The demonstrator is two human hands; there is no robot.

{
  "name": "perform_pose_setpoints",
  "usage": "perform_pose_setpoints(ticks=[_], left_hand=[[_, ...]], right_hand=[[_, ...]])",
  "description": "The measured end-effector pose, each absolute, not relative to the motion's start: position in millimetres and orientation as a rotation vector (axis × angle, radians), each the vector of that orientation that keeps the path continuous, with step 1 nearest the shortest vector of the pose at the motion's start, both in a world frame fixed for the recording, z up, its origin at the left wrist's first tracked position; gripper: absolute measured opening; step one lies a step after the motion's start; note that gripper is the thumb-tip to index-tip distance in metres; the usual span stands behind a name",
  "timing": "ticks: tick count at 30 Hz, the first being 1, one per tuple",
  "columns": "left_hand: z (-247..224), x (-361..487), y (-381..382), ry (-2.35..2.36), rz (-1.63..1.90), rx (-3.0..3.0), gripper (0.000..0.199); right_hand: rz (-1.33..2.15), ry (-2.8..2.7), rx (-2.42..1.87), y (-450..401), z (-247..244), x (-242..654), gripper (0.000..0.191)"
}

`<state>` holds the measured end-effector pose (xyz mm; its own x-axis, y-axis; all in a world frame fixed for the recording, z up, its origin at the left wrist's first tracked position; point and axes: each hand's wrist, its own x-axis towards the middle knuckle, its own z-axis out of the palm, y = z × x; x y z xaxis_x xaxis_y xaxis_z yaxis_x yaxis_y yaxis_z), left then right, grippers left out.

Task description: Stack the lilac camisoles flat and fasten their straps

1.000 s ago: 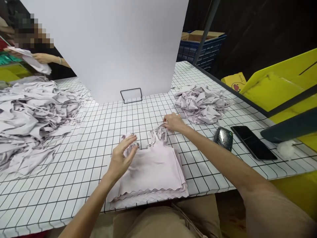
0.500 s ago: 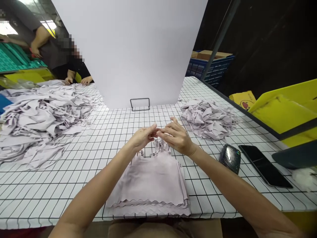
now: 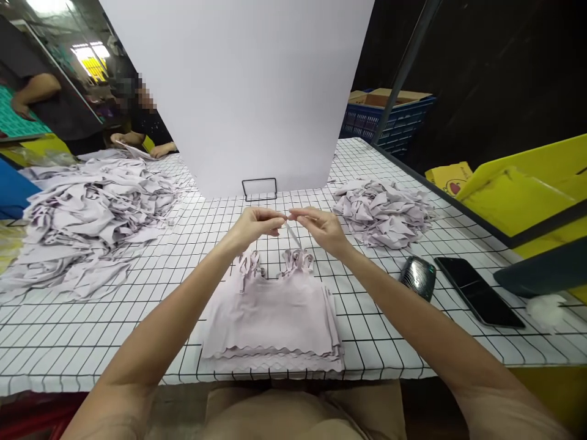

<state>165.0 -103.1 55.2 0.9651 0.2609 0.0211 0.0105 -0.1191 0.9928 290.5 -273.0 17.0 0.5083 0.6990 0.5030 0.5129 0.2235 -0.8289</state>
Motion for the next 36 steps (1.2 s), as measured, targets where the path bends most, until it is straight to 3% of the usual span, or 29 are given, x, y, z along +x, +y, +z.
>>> perform_pose_setpoints(ticks=[5,11,15,19,22,26,34,36], left_hand=[[69,165,-106,0.199,0.372,1.846,0.024],[73,164,-118,0.027,0.52,2.114,0.012],[74,162,-132,-0.155,0.654,2.386,0.022],[72,154,-134,0.022,0.574,2.112,0.023],[56,147,-131,0.256,0.268,1.758,0.02],[23,140,-138,0.344,-0.076,1.44,0.032],[-10,150,-169,0.427,0.219,1.59,0.041],[-14,158,-172,0.391,0.289,1.675,0.032]], right_hand=[[0.596,-0.986,-1.414,-274,19,289,0.036],[0.627,-1.073,-1.377,-278,24,284,0.035],[0.399,-1.096,-1.381,-276,20,283,0.027],[0.295,-1.065,-1.348,-277,19,286,0.026],[0.294,-1.06,-1.323,-279,19,287,0.027],[0.337,-1.028,-1.264,-279,15,287,0.025],[0.376,-0.97,-1.258,-280,10,279,0.025],[0.4,-0.947,-1.244,-283,10,275,0.024]])
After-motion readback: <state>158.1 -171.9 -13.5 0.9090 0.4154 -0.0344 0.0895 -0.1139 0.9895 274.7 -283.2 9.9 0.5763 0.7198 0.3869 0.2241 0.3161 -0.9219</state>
